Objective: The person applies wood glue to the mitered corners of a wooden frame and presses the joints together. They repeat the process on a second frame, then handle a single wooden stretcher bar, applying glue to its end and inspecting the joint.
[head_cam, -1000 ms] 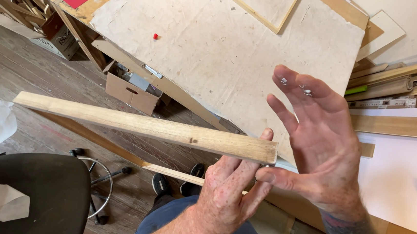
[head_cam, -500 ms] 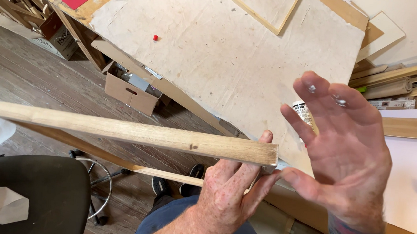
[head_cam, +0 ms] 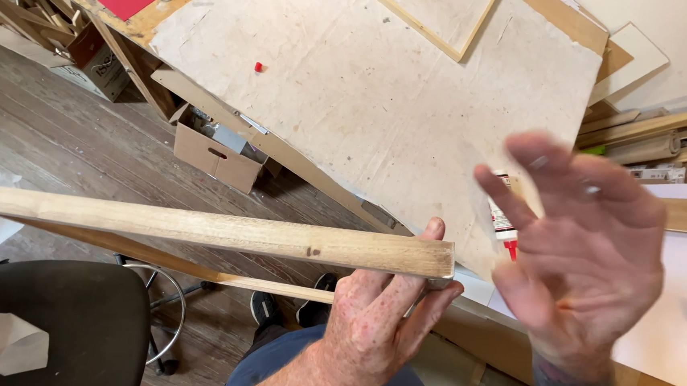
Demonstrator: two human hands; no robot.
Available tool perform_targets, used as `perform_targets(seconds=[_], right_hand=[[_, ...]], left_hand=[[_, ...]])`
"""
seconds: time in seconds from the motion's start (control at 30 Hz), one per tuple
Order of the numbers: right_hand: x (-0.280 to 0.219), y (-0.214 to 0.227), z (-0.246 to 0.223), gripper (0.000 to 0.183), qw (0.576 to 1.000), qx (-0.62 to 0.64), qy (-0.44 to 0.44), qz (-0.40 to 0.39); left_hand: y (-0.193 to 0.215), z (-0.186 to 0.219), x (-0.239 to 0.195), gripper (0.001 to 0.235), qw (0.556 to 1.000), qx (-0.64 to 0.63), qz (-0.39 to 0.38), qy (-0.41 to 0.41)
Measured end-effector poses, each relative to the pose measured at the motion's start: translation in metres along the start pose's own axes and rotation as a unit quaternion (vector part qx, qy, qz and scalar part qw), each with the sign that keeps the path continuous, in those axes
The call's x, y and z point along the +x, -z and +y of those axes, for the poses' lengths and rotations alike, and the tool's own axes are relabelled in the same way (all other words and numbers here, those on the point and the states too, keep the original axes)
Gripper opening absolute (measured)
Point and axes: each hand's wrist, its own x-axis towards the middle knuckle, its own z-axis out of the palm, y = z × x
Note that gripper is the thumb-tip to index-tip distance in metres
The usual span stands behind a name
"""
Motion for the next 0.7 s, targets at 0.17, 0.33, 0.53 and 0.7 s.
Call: perform_targets(seconds=[0.17, 0.33, 0.53, 0.7], right_hand=[[0.001, 0.007, 0.025, 0.063, 0.968, -0.048, 0.209, -0.126], [0.001, 0.006, 0.030, 0.063, 0.952, -0.061, 0.266, -0.142], [-0.006, 0.008, 0.036, 0.049, 0.931, -0.001, 0.347, -0.117], [-0.007, 0.019, 0.040, 0.067, 0.941, 0.012, 0.331, -0.073]], left_hand=[[0.009, 0.005, 0.012, 0.028, 0.999, -0.038, -0.009, 0.021], [0.004, -0.002, 0.004, 0.037, 0.999, -0.047, 0.001, 0.009], [0.005, -0.003, 0.005, 0.043, 0.999, -0.048, -0.008, 0.017], [0.007, -0.005, 0.006, 0.048, 0.998, -0.059, -0.018, 0.019]])
